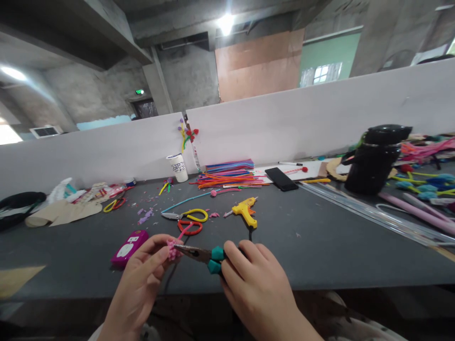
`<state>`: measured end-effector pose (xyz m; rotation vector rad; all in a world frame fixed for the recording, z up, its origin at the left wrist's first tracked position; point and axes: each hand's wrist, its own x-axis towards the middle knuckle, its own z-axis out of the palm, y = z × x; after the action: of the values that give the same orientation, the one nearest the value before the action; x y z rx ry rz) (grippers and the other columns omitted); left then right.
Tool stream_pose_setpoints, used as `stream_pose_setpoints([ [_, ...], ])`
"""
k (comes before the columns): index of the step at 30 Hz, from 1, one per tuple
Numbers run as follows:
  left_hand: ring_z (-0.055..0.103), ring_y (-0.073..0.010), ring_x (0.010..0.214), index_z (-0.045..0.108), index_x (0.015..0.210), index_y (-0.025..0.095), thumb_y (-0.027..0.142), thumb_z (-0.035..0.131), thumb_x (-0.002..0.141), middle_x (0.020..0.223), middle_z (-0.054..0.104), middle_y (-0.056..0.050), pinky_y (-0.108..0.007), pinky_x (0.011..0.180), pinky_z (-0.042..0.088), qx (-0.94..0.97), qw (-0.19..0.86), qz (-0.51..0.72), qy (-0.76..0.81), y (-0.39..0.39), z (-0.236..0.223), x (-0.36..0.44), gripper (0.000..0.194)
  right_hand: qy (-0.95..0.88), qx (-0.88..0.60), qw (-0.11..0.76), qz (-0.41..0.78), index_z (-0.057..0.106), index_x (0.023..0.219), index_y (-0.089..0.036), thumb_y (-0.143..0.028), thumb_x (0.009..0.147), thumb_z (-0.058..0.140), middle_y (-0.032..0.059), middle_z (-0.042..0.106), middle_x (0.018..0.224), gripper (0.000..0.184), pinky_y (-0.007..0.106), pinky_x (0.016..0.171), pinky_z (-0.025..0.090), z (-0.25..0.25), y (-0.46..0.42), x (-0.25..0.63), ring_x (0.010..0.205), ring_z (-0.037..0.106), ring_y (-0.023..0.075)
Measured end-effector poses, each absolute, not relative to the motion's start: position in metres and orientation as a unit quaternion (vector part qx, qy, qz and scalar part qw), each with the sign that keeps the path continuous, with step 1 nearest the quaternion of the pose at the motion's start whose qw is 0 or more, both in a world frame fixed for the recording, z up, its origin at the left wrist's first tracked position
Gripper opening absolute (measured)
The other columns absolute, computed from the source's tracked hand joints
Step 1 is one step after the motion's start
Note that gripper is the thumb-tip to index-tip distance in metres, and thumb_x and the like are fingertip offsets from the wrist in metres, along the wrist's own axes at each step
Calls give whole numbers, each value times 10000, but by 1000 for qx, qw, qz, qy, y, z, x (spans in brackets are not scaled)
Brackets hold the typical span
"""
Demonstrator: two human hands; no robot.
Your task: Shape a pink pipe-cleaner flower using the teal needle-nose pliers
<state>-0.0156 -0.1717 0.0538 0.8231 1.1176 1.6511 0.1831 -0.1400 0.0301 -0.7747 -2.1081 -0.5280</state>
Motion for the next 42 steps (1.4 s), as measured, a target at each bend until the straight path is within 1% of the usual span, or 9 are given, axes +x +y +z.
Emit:
stream_pose_setpoints([
  [5, 633, -122, 642, 731, 728, 163, 242, 821, 614, 725, 726, -33, -192, 606, 497, 340, 464, 671, 468, -172, 54, -15, 165, -835, -308, 399, -221, 548, 667, -213, -90, 834, 476, 40, 674, 883, 220, 312, 633, 380, 29, -140, 183, 712, 531, 168],
  [10, 629, -119, 637, 724, 744, 167, 243, 802, 646, 709, 717, -23, -191, 604, 489, 354, 456, 665, 473, -172, 53, -16, 147, -833, -310, 385, -250, 551, 661, -207, -55, 823, 471, 32, 671, 885, 237, 319, 623, 356, 27, -139, 181, 701, 506, 174],
  [15, 591, -115, 559, 726, 759, 166, 281, 799, 652, 623, 682, -7, -188, 511, 462, 357, 466, 659, 471, -172, 52, -17, 174, -833, -308, 399, -230, 554, 682, -209, -95, 850, 474, 38, 673, 909, 218, 323, 664, 382, 28, -139, 182, 753, 532, 179],
  [20, 603, -106, 590, 733, 718, 152, 317, 776, 686, 707, 721, -34, -193, 594, 502, 337, 456, 685, 458, -173, 55, -17, 173, -833, -303, 429, -172, 570, 727, -209, -162, 842, 518, 49, 677, 947, 135, 342, 751, 440, 31, -136, 188, 853, 570, 200],
  [23, 629, -121, 631, 748, 743, 158, 278, 791, 667, 715, 730, -37, -200, 632, 520, 335, 451, 693, 451, -173, 55, -18, 149, -834, -307, 439, -137, 574, 723, -209, -165, 820, 535, 59, 670, 926, 114, 334, 720, 475, 33, -135, 190, 835, 595, 197],
  [26, 653, -137, 692, 765, 800, 161, 275, 792, 670, 761, 750, -52, -216, 693, 538, 335, 451, 697, 446, -172, 53, -20, 175, -837, -306, 439, -116, 573, 707, -209, -170, 816, 536, 62, 669, 905, 122, 316, 678, 499, 34, -135, 190, 788, 609, 187],
  [28, 660, -141, 705, 772, 813, 165, 278, 800, 660, 790, 760, -58, -221, 699, 547, 329, 453, 700, 445, -172, 52, -20, 192, -837, -302, 442, -111, 575, 701, -208, -170, 825, 524, 62, 672, 893, 139, 313, 671, 509, 33, -135, 189, 775, 612, 185],
  [33, 662, -141, 669, 779, 781, 173, 292, 824, 624, 759, 758, -49, -209, 616, 555, 318, 454, 699, 452, -172, 52, -19, 202, -838, -300, 441, -117, 578, 692, -203, -159, 829, 517, 68, 674, 889, 157, 330, 670, 513, 31, -135, 188, 762, 606, 194],
  [42, 689, -167, 740, 787, 823, 173, 258, 801, 637, 792, 773, -71, -247, 728, 563, 326, 462, 688, 456, -172, 51, -18, 205, -843, -301, 428, -126, 584, 700, -211, -154, 811, 527, 59, 667, 873, 137, 319, 664, 496, 33, -135, 189, 760, 601, 185],
])
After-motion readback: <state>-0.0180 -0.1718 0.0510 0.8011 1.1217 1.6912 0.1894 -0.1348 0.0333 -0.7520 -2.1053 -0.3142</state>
